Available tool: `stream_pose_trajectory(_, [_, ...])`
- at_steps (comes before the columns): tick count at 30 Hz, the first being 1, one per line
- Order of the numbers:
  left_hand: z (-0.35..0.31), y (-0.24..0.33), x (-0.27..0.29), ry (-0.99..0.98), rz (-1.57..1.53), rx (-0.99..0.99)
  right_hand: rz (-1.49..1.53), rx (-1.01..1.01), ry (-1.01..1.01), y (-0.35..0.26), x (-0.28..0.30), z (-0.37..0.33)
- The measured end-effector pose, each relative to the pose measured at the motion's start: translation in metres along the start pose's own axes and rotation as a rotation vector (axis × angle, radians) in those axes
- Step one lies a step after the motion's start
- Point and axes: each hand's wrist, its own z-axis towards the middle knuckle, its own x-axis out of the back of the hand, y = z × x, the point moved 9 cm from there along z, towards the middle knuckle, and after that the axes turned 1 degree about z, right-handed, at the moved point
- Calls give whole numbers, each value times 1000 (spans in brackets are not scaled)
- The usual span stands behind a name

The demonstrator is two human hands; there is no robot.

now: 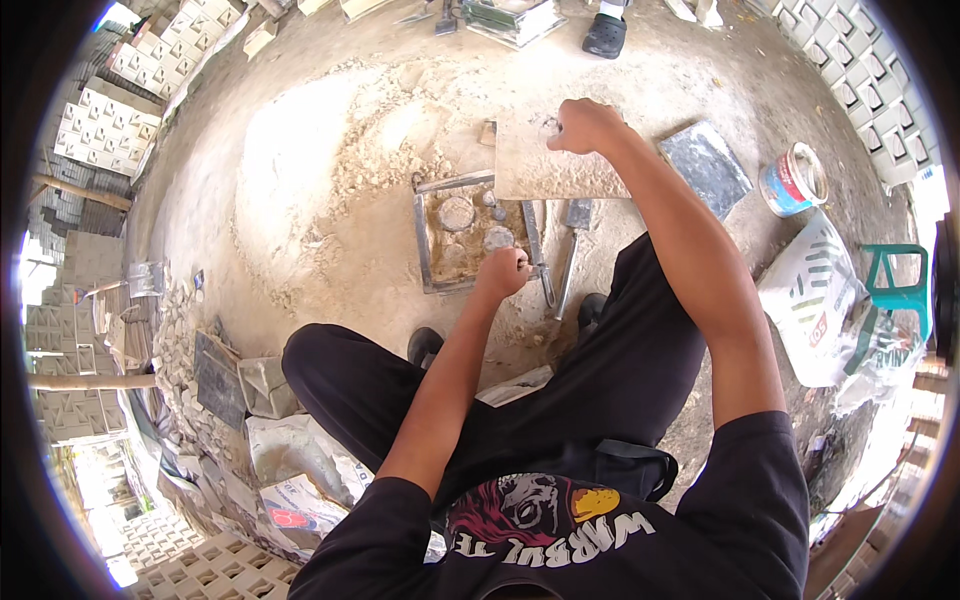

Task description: The person fills a metal mold with a dry sand-cement mixture, compacts it with a tamping tool into circular patterns, and scrapes off the excess. They then place a board over the mold, invert it, and lift the mold to release the finished blocks.

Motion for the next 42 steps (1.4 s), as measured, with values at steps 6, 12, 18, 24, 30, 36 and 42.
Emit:
stream_pose_trajectory(6, [-5, -23, 27, 261, -171, -29, 17, 28, 9, -15, 2, 1])
stream_pose_trajectory(12, [17, -39, 95, 458, -143, 81, 14, -23, -44, 5, -3, 2])
stream_pose_trajectory(18, [35, -91, 112, 554, 108, 215, -17, -8, -18, -3, -2, 5])
stream_pose_trajectory(24, [54, -112, 103, 437, -49, 360, 40, -27, -21, 1, 3, 7])
stream_pose_trajectory(30, [63, -84, 119, 460, 199, 270, 47, -29, -2, 11, 3, 8])
stream_pose_trajectory(36, [55, -97, 94, 432, 366, 300, 38, -21, -28, -2, 1, 13])
stream_pose_trajectory(42, [63, -54, 66, 158, 428, 225, 40, -45, -26, 12, -2, 15])
